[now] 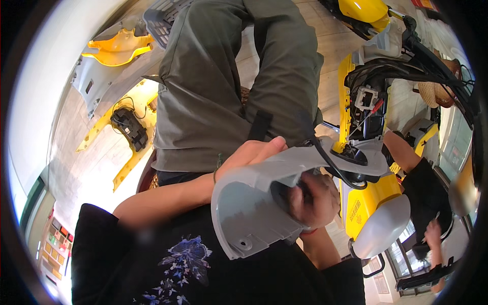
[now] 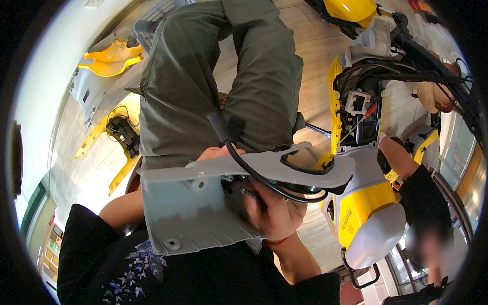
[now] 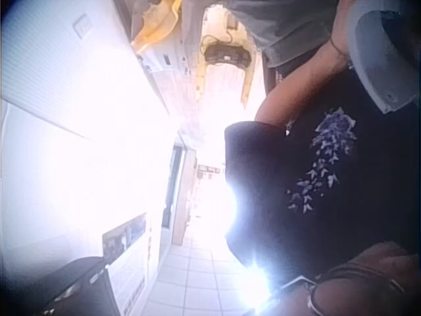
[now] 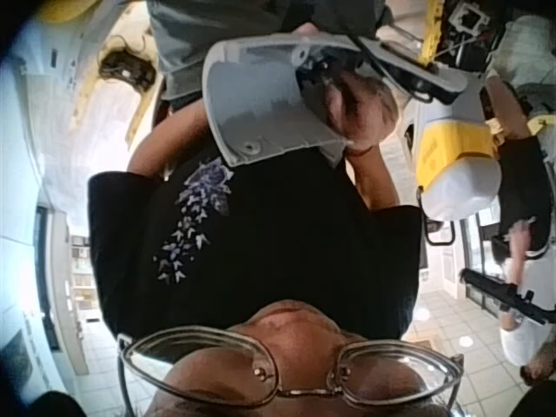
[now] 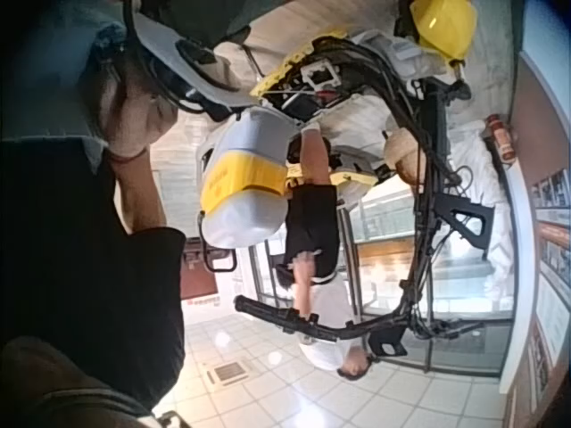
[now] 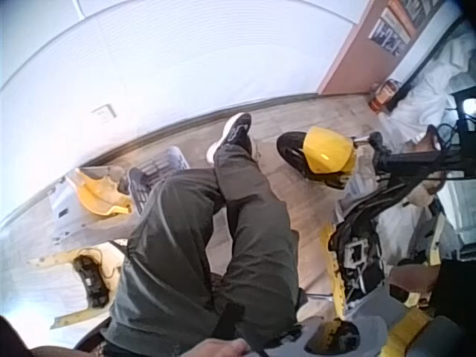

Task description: Repairing or assembling a motorcycle plastic fairing component and its internal wiring/hardware.

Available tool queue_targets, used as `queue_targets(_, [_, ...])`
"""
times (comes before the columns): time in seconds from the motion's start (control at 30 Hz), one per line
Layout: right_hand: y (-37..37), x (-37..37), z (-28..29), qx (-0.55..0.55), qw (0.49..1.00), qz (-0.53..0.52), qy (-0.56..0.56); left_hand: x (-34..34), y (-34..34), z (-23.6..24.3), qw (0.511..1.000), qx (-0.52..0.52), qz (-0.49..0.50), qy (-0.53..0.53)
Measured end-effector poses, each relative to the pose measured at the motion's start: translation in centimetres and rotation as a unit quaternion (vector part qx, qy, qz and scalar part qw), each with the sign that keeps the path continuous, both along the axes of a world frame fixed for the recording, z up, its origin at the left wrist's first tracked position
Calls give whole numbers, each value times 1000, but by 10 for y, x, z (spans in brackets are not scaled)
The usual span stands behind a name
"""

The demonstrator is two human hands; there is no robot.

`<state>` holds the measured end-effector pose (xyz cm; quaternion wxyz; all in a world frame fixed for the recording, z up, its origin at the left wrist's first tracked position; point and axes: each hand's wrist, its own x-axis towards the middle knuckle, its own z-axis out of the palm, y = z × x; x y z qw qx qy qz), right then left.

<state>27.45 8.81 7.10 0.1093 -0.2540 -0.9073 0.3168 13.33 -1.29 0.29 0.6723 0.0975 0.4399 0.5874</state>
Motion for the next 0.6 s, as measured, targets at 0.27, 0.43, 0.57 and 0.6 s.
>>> queue_targets(0.27, [-1,-19,-5,-5,999,-1,36,0,-1,-2,999,-4,-35,29])
queue_targets(0.43, [2,-11,-7,-8,1000,3,26,3,-3,-3,1000,2,-15,0])
queue_targets(0.57, [7,-7,-3,-20,999,10,39,0,1,6,998,1,10,-58])
queue_targets(0.6, [8,-7,-1,-21,999,15,33,0,0,5,998,2,11,-58])
